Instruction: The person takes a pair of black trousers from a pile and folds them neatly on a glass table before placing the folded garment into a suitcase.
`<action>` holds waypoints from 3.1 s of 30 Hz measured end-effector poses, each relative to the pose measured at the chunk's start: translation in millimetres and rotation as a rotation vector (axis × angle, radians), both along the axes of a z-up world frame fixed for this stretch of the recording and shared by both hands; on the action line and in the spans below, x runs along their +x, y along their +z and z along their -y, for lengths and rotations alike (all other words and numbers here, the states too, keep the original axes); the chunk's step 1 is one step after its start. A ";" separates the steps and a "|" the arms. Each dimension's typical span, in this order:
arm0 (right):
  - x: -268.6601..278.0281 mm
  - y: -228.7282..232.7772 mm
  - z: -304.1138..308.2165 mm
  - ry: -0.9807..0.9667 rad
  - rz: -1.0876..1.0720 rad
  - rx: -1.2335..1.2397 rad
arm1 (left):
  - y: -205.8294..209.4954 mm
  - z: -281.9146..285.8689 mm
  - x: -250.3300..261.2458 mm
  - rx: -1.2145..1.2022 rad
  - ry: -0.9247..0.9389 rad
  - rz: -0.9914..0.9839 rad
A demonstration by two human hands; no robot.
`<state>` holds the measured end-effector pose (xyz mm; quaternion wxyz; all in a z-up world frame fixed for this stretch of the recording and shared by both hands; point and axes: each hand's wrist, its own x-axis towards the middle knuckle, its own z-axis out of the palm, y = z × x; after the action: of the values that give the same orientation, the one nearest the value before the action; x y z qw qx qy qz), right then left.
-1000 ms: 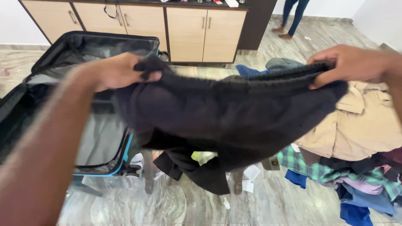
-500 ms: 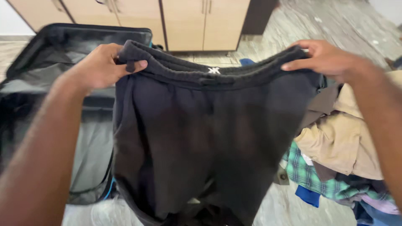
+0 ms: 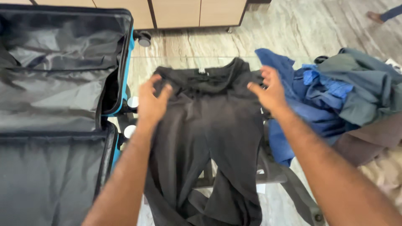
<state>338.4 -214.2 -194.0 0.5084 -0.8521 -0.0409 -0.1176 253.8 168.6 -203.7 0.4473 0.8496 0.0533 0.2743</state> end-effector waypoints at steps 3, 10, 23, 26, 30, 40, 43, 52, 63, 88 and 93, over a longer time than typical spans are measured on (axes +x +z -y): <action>-52.7 -45.1 -9.2 0.066 -0.017 -0.185 | -44.9 23.7 -48.1 0.026 -0.088 0.018; -220.6 -94.6 -21.7 -0.099 0.080 -0.399 | -85.2 80.7 -187.7 0.041 0.044 -0.341; -412.5 -158.7 42.9 -0.125 -0.730 -0.134 | -90.1 185.9 -351.6 0.272 -0.161 -0.831; -418.4 -152.8 60.2 0.001 -0.527 0.317 | -108.0 206.5 -373.4 0.074 -0.055 -0.766; -407.4 -96.9 73.6 -0.212 -0.477 0.874 | -92.8 218.0 -391.3 0.203 0.065 -0.228; -396.2 7.0 59.2 0.164 -0.129 0.598 | -40.3 274.7 -425.1 -0.896 -0.291 -0.839; -411.8 -36.8 67.0 0.374 -0.453 0.409 | -53.6 289.0 -460.6 -1.027 -0.266 -1.171; -477.7 -117.5 80.7 -0.038 -0.864 0.184 | -90.3 297.0 -482.0 -0.534 -0.672 -1.277; -517.6 -109.4 143.9 -0.234 -0.008 -0.492 | -192.7 327.0 -458.9 -0.688 -0.511 -0.615; -500.2 -101.9 116.7 -0.361 -0.384 -0.545 | -160.7 255.1 -334.4 -0.715 -0.270 -0.534; -514.4 -110.4 147.7 -0.267 -0.801 0.164 | -124.5 233.7 -345.5 -1.068 -0.076 -0.803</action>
<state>-176.0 -362.0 -304.3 0.5307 -0.7850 0.2796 0.1548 -91.7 -65.1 -328.3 0.7613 0.5489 0.3140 -0.1432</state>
